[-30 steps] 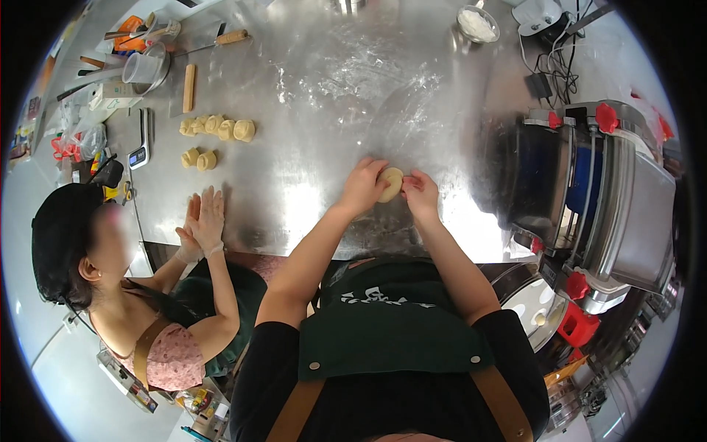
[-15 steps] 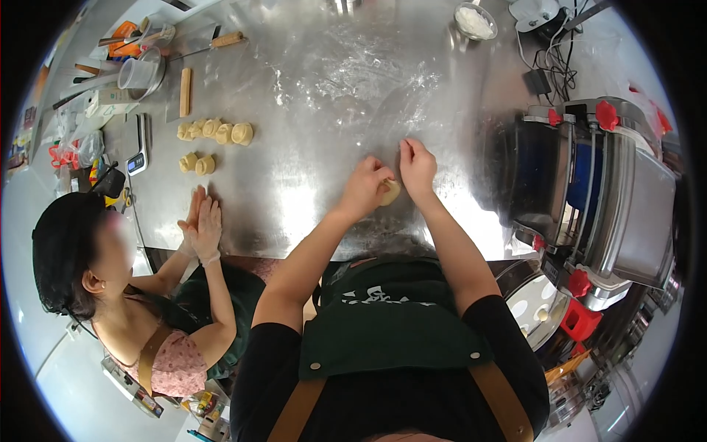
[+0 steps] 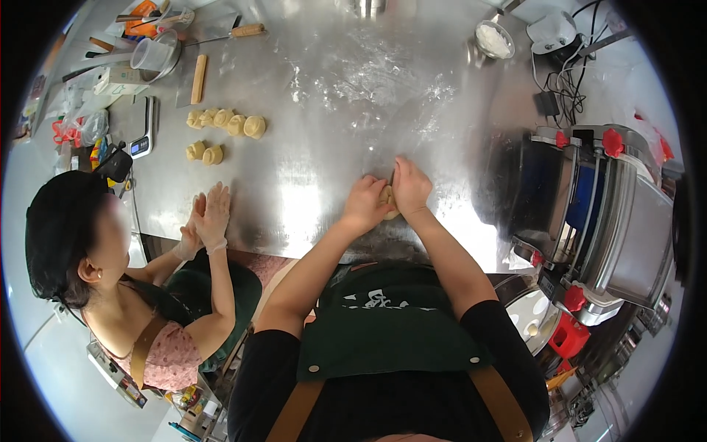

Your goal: Manually roll and shape small pieces of dough into uniform balls on a stainless steel prep table.

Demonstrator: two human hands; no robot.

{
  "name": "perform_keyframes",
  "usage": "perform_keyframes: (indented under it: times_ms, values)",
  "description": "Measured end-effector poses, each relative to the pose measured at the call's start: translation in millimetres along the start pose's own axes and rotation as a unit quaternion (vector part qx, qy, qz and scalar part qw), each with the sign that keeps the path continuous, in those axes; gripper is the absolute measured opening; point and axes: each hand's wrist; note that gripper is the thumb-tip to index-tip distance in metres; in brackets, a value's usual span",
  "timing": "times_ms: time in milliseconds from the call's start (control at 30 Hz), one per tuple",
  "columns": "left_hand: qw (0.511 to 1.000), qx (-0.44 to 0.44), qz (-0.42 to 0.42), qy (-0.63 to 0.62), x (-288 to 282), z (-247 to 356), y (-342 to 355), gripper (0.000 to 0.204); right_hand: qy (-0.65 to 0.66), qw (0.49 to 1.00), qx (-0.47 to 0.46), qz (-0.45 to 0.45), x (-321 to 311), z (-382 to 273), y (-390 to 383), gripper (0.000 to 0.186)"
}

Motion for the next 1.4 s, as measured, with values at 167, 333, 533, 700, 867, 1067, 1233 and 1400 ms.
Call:
perform_keyframes:
  times_ms: [167, 333, 533, 700, 867, 1067, 1233, 1400]
  values:
    - [0.994, 0.059, 0.065, 0.067, 11, 4, -15, 0.042, 0.12, 0.99, 0.076, -0.022, -12, -22, 21, 0.007]
    - [0.983, 0.021, 0.172, 0.052, 24, 12, -37, 0.048, 0.101, 0.993, 0.041, -0.033, -11, -20, -2, 0.007]
    - [0.987, -0.071, 0.147, 0.012, 37, 3, -67, 0.053, 0.052, 0.998, -0.034, -0.021, -6, -6, -11, 0.012]
    - [0.989, -0.064, 0.136, -0.011, 33, 5, -54, 0.049, 0.154, 0.988, 0.02, 0.005, -17, -14, -14, 0.017]
    - [0.976, -0.128, 0.139, -0.104, 36, 3, -51, 0.044, 0.189, 0.98, -0.056, -0.019, -30, -30, -26, 0.018]
    - [0.963, -0.173, 0.123, -0.164, 31, 15, -45, 0.044, 0.098, 0.995, -0.017, 0.006, -13, -15, -7, 0.018]
    - [0.963, -0.148, 0.125, -0.187, 29, 5, -43, 0.046, 0.117, 0.993, 0.003, -0.015, -9, -14, -6, 0.018]
    - [0.975, -0.141, 0.115, -0.13, 29, 16, -37, 0.047, 0.139, 0.989, 0.03, -0.033, -24, -34, -18, 0.02]
Point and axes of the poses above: each hand's wrist, its own y-axis towards the middle knuckle, its own x-axis out of the palm, z = x × y, and after that the axes turned 4 degrees about x, right-handed
